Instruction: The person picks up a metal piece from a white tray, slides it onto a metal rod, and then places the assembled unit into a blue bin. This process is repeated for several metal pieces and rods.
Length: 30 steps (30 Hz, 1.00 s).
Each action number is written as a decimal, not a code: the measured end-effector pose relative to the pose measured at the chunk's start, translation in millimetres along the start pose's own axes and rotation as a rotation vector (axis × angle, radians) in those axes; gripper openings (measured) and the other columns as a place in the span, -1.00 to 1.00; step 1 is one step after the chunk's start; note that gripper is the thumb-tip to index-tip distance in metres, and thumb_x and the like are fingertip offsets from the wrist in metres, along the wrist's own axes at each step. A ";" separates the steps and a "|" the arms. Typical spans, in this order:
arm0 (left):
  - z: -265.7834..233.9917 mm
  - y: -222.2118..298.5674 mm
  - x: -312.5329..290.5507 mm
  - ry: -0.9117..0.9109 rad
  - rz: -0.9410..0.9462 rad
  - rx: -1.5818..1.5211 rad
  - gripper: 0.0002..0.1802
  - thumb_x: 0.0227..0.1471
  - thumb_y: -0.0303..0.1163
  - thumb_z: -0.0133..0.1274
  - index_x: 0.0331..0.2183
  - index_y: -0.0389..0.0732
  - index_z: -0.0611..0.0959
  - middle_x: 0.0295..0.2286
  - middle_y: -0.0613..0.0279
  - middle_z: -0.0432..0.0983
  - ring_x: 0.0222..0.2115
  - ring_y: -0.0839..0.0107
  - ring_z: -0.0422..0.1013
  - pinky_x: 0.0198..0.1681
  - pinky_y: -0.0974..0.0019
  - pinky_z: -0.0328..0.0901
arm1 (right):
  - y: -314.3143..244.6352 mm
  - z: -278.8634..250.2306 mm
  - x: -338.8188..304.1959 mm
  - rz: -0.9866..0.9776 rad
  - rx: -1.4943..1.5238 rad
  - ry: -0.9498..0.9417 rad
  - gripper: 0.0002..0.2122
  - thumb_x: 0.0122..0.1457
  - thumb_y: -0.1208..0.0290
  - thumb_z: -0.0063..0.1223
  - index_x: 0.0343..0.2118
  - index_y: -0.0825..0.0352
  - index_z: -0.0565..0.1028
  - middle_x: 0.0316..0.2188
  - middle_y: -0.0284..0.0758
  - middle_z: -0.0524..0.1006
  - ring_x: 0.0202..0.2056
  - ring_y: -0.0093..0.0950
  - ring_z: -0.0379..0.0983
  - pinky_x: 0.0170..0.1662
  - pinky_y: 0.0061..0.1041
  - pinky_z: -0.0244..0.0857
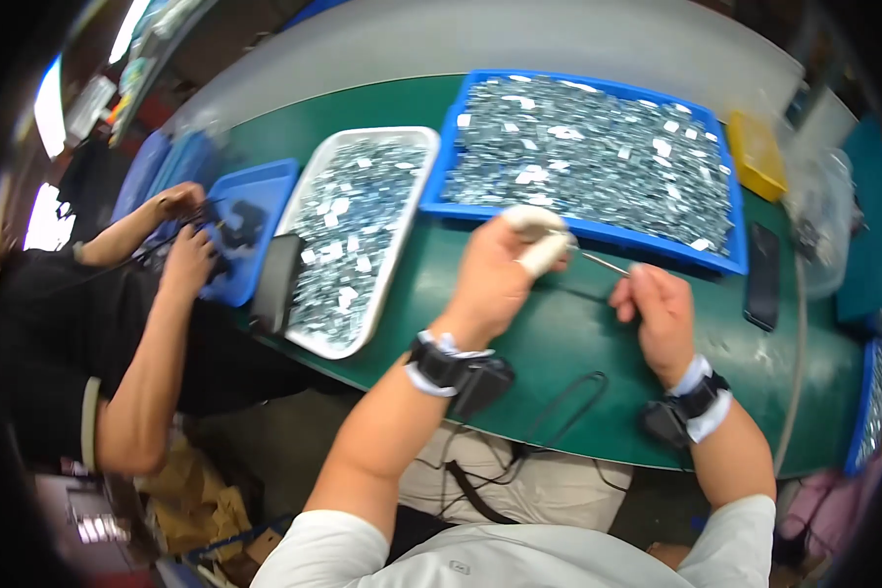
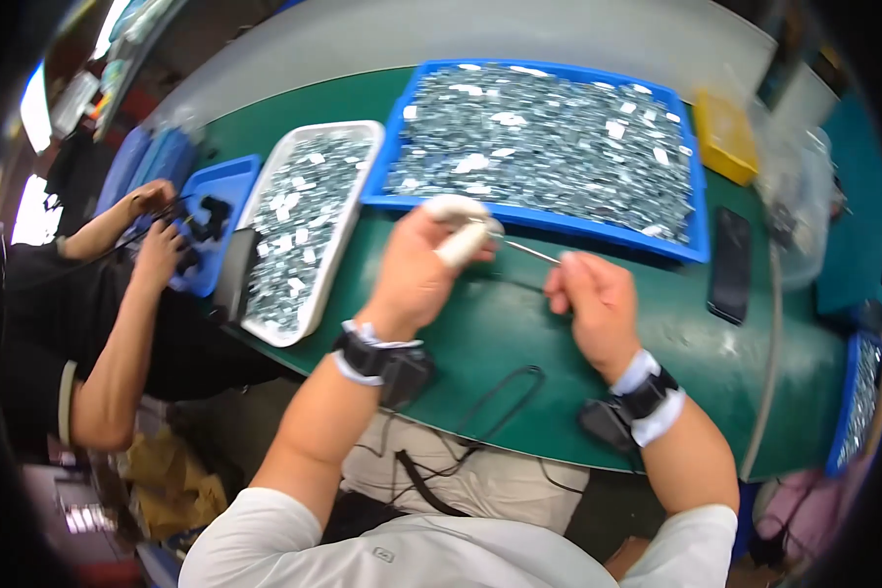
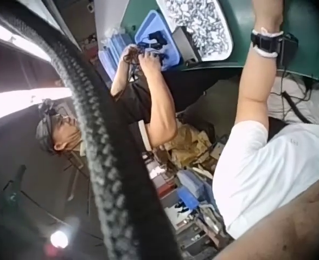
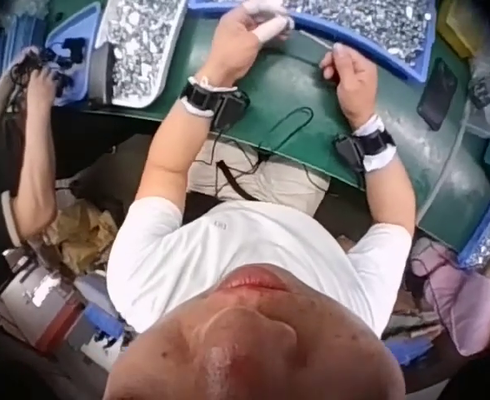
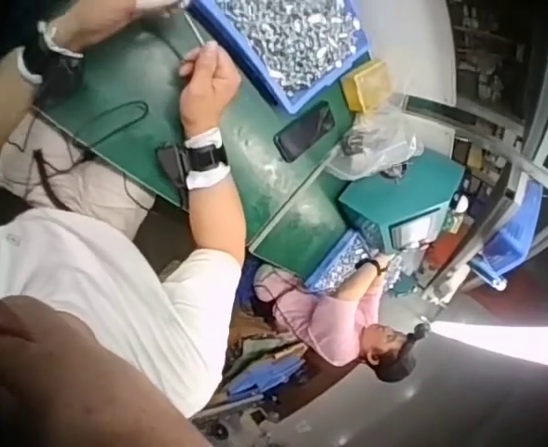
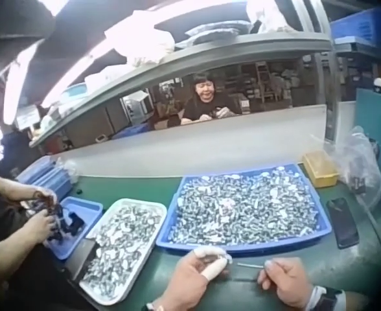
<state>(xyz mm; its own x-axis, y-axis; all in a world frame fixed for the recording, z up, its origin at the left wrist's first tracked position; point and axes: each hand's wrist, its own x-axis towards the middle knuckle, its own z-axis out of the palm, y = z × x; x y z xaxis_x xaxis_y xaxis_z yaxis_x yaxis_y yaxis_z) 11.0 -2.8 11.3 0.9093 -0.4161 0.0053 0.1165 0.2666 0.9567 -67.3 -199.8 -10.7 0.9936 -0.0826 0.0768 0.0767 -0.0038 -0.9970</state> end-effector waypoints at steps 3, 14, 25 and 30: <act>11.7 2.2 -1.2 -0.103 -0.088 -0.039 -0.81 0.09 -0.51 0.08 -0.20 -0.26 0.54 -0.29 0.13 0.55 -0.26 0.38 0.51 -0.17 0.34 0.43 | -0.1 -5.1 -3.6 -0.016 -0.040 0.004 -0.63 0.34 0.26 -0.19 -0.56 0.36 0.45 -0.61 -0.44 0.43 -0.58 -0.70 0.26 -0.46 -0.67 0.12; 11.0 1.2 -3.2 -0.091 -0.089 -0.144 -0.83 0.15 -0.49 0.02 -0.19 -0.28 0.51 -0.28 0.12 0.58 -0.27 0.43 0.51 -0.19 0.42 0.42 | 3.8 -1.8 -0.2 -0.040 -0.062 0.000 -0.64 0.34 0.28 -0.19 -0.56 0.38 0.42 -0.62 -0.44 0.40 -0.59 -0.72 0.23 -0.49 -0.68 0.08; 11.7 -7.4 -4.2 -0.014 -0.053 -0.161 -0.84 0.14 -0.42 0.07 -0.24 -0.26 0.48 -0.33 0.16 0.58 -0.32 0.46 0.52 -0.28 0.44 0.40 | 0.1 0.2 -0.2 -0.033 -0.092 -0.035 -0.64 0.35 0.25 -0.20 -0.55 0.37 0.41 -0.60 -0.44 0.39 -0.57 -0.71 0.21 -0.46 -0.68 0.07; 10.3 -6.1 -4.3 0.041 -0.097 -0.209 -0.82 0.13 -0.41 0.09 -0.25 -0.26 0.48 -0.34 0.16 0.58 -0.34 0.46 0.52 -0.30 0.44 0.40 | 2.2 -0.7 -0.1 -0.022 -0.091 -0.026 -0.64 0.35 0.25 -0.20 -0.55 0.36 0.40 -0.60 -0.44 0.38 -0.56 -0.70 0.20 -0.45 -0.68 0.06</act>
<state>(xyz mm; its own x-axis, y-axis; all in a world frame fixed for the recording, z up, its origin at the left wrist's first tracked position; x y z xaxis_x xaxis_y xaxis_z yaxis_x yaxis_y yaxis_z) 2.3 -11.6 8.5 0.9049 -0.4138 -0.1001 0.2807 0.4032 0.8710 -67.3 -200.6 -12.9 0.9936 -0.0559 0.0978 0.0922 -0.0960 -0.9911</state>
